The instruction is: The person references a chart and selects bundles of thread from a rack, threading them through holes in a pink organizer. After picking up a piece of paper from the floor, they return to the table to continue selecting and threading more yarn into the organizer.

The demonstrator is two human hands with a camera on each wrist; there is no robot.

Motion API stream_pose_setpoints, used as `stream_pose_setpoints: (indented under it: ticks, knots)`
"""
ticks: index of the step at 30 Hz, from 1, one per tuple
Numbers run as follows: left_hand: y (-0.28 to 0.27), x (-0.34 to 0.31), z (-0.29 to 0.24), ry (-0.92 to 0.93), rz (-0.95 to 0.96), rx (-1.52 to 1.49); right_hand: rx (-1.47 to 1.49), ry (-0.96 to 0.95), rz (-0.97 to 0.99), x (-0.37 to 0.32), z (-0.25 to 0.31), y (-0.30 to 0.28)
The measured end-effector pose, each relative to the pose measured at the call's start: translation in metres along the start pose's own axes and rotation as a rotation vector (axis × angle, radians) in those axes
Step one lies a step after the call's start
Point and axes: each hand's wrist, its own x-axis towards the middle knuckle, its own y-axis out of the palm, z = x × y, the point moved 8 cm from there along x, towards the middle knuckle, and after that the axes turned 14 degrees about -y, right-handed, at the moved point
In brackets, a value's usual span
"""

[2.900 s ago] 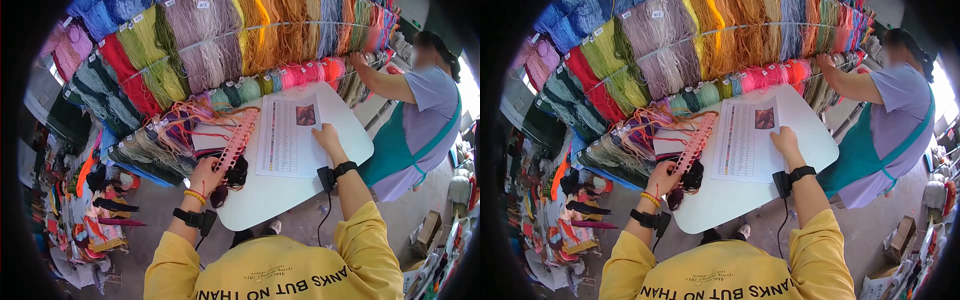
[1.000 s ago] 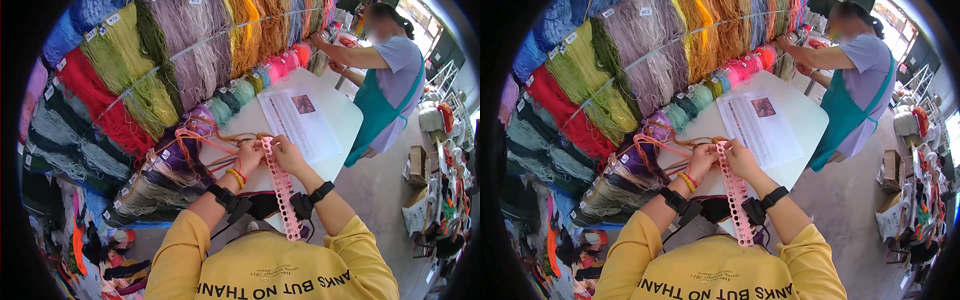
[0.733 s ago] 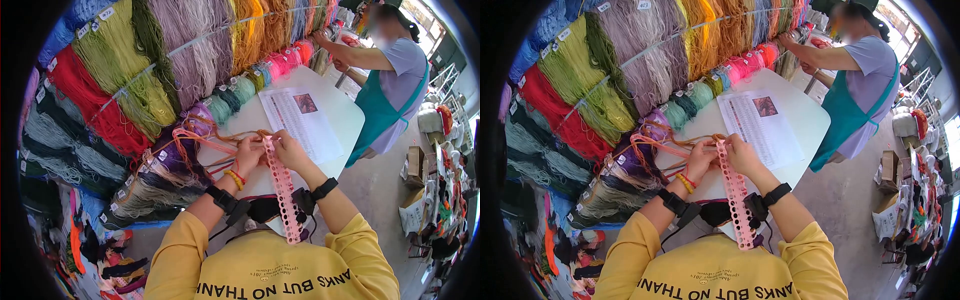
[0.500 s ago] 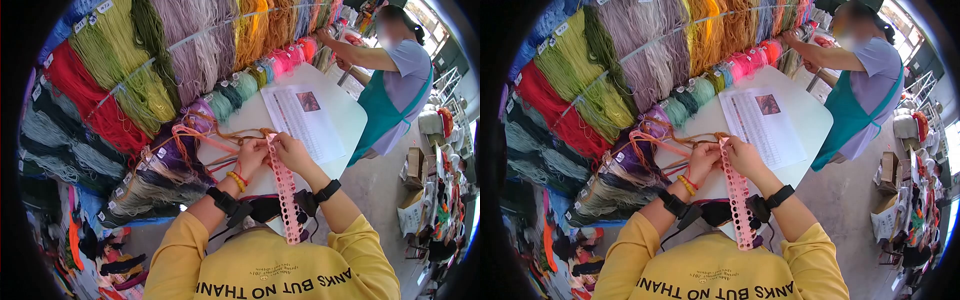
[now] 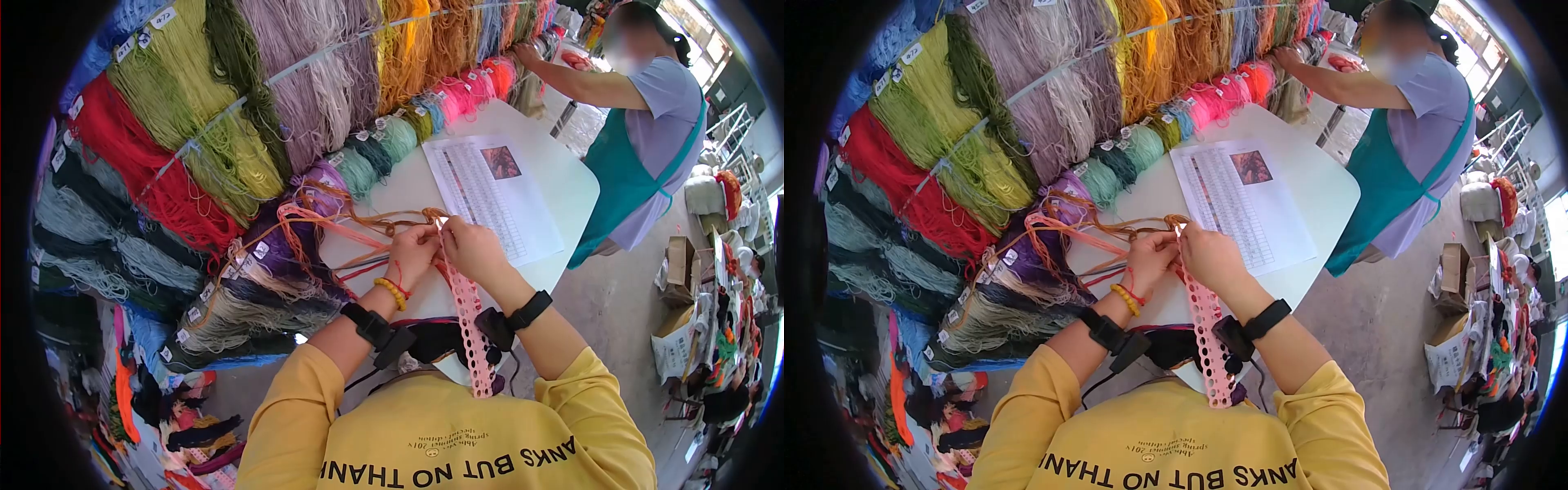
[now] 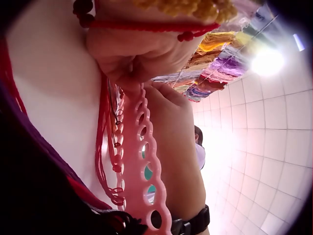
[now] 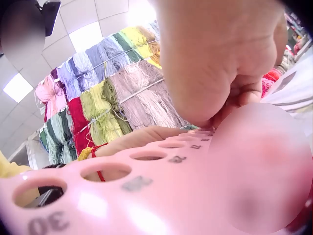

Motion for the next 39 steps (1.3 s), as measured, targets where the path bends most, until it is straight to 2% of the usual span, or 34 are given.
stream_pose_setpoints:
  ticks: [5,8,14,21,24,28,39]
  knots:
    - [-0.001,0.004,-0.001,0.084,-0.050,0.131,0.133,0.057,-0.031,-0.005,-0.010,0.006]
    - [-0.007,0.007,-0.009,0.236,-0.134,0.414,0.352,0.202,-0.013,-0.012,-0.004,-0.003]
    - [-0.044,-0.001,-0.008,-0.124,-0.015,0.282,0.323,0.101,-0.037,-0.022,-0.006,0.011]
    - [-0.023,-0.004,-0.012,-0.021,0.047,0.400,0.376,0.172,-0.087,-0.016,-0.006,0.005]
    - [-0.017,-0.016,-0.035,0.259,-0.129,0.535,0.490,0.212,-0.171,-0.017,-0.014,0.005]
    - [-0.006,-0.014,-0.031,0.280,-0.065,0.521,0.538,0.226,-0.170,-0.017,-0.010,0.000]
    - [-0.014,-0.013,-0.031,0.242,-0.107,0.439,0.676,0.266,-0.163,-0.018,-0.009,0.005]
